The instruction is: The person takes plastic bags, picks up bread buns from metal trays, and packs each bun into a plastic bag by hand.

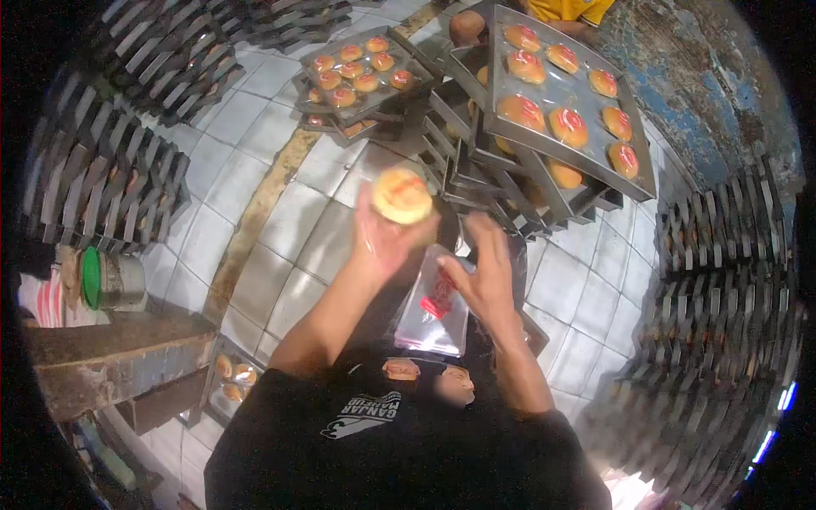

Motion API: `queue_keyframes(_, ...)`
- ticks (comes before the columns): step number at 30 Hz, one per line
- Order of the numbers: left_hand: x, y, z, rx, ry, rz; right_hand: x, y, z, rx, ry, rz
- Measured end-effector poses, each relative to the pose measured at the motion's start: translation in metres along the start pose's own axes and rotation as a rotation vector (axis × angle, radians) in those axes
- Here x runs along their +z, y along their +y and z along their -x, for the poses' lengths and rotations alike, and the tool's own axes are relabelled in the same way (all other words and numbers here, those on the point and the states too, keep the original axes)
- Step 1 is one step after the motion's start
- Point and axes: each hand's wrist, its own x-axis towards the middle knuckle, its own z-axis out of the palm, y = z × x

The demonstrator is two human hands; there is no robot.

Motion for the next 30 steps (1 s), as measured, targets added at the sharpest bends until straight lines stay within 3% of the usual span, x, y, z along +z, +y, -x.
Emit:
queue_keyframes(2,0.007,-0.016,0.025,-0.329,-0.262,0.183,-0.003,-0.012,-0.002,-0.07,0.053,-0.215)
queue_keyframes(4,-0.007,-0.009,0.021,-0.291,-0.12,-0.168,-0.012,-0.018,0.0,-0.148,-0.056,-0.194)
queue_keyframes(5,-0.012,-0.006,0.014,-0.284,-0.133,-0.173,-0.006,-0.01,-0.003,-0.157,-0.046,-0.189)
queue_keyframes(7,-0.019,-0.004,0.001,0.032,-0.128,-0.519,0.015,0.017,-0.006,0.317,-0.135,-0.376)
queue_keyframes(8,-0.018,-0.006,0.0,0.06,-0.135,-0.505,0.021,0.026,-0.007,0.286,-0.14,-0.371)
queue_keyframes(10,-0.015,-0.014,0.001,0.156,-0.066,-0.712,0.029,0.037,-0.011,0.478,-0.131,-0.291)
queue_keyframes(11,-0.01,-0.019,-0.001,0.352,-0.048,-0.742,0.027,0.03,-0.017,0.438,-0.093,-0.266)
queue_keyframes(12,-0.013,-0.017,-0.003,0.362,-0.055,-0.74,0.025,0.025,-0.021,0.428,-0.087,-0.265)
queue_keyframes(14,-0.019,-0.014,-0.011,0.54,-0.094,-1.029,0.016,0.013,-0.03,0.172,-0.081,-0.199)
queue_keyframes(16,-0.007,-0.013,-0.009,0.46,-0.068,-0.895,0.003,0.001,-0.04,0.149,-0.112,-0.15)
queue_keyframes(18,-0.005,-0.007,-0.007,0.364,-0.044,-0.808,0.002,-0.001,-0.047,0.087,-0.023,-0.3)
queue_keyframes(19,-0.003,-0.003,-0.01,0.349,-0.041,-0.818,0.007,0.013,-0.05,0.265,-0.083,-0.357)
queue_keyframes(20,0.002,0.002,-0.016,0.463,0.062,-0.853,0.019,0.033,-0.051,0.451,-0.083,-0.521)
queue_keyframes(21,0.002,0.004,-0.016,0.577,0.165,-0.889,0.016,0.045,-0.057,0.628,-0.113,-0.783)
queue_keyframes(22,-0.001,0.004,-0.007,0.554,0.172,-0.903,0.014,0.051,-0.057,0.801,-0.141,-1.046)
queue_keyframes(24,-0.009,0.012,0.009,0.955,0.102,-1.203,0.007,0.036,-0.041,0.835,-0.207,-0.941)
queue_keyframes(25,-0.032,0.014,0.019,0.907,0.031,-1.28,0.003,0.028,-0.029,0.849,-0.264,-0.831)
queue_keyframes(26,-0.056,0.005,0.021,0.906,0.033,-1.278,0.008,0.021,-0.015,0.931,-0.25,-0.924)
queue_keyframes(29,-0.103,-0.014,0.021,0.178,0.223,-0.806,0.042,0.043,0.052,1.019,-0.444,-1.009)
queue_keyframes(30,-0.095,-0.011,0.018,0.175,0.232,-0.809,0.045,0.034,0.055,1.093,-0.411,-1.081)
